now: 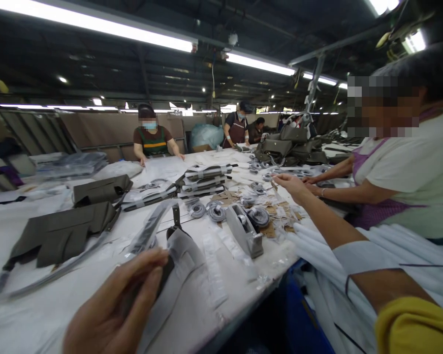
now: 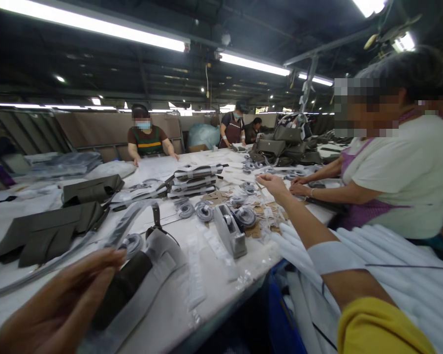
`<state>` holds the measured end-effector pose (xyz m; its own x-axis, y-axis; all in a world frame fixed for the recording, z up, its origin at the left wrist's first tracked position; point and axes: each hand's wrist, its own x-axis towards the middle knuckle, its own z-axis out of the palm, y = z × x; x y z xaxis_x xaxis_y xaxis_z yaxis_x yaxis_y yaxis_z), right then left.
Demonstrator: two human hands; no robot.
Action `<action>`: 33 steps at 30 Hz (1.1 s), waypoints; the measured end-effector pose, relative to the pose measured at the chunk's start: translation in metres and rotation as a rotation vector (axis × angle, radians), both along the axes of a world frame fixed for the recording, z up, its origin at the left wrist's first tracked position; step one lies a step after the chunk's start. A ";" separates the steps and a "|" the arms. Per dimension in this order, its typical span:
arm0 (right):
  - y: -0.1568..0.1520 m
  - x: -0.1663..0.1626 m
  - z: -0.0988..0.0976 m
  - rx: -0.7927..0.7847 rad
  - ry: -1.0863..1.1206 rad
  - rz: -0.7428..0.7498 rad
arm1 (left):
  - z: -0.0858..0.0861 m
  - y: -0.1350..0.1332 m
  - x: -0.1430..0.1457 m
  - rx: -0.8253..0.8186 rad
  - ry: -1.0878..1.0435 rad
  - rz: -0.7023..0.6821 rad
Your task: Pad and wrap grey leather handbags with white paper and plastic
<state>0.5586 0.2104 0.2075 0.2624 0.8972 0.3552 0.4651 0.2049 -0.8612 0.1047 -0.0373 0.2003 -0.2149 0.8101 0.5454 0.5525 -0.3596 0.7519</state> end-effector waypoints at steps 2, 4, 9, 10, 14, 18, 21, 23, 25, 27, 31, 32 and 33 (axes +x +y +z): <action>-0.022 -0.024 0.012 0.010 0.036 0.121 | 0.008 0.014 0.031 -0.049 -0.032 -0.205; -0.047 -0.053 0.019 -0.010 0.082 0.263 | 0.009 0.036 0.055 -0.086 -0.099 -0.368; -0.112 -0.133 0.013 -0.101 0.234 0.563 | -0.024 0.090 0.087 -0.163 -0.162 -0.503; -0.123 -0.147 0.009 -0.120 0.276 0.611 | -0.033 0.096 0.088 -0.195 -0.191 -0.519; -0.152 -0.188 -0.012 -0.155 0.404 0.719 | -0.058 0.093 0.076 -0.274 -0.272 -0.550; -0.166 -0.211 -0.028 -0.154 0.435 0.757 | -0.061 0.069 0.061 -0.299 -0.292 -0.623; -0.174 -0.222 -0.037 -0.147 0.451 0.781 | -0.063 0.055 0.055 -0.312 -0.322 -0.620; -0.179 -0.226 -0.045 -0.122 0.481 0.769 | -0.065 0.051 0.052 -0.301 -0.332 -0.569; -0.184 -0.228 -0.054 -0.112 0.498 0.766 | -0.067 0.049 0.050 -0.283 -0.354 -0.523; -0.188 -0.228 -0.065 -0.127 0.483 0.787 | -0.067 0.048 0.049 -0.266 -0.377 -0.485; -0.192 -0.225 -0.079 -0.112 0.398 0.697 | -0.062 0.046 0.047 -0.254 -0.374 -0.461; -0.192 -0.224 -0.081 -0.090 0.368 0.638 | -0.060 0.045 0.046 -0.253 -0.367 -0.460; -0.191 -0.222 -0.082 -0.063 0.340 0.575 | -0.058 0.044 0.045 -0.252 -0.362 -0.457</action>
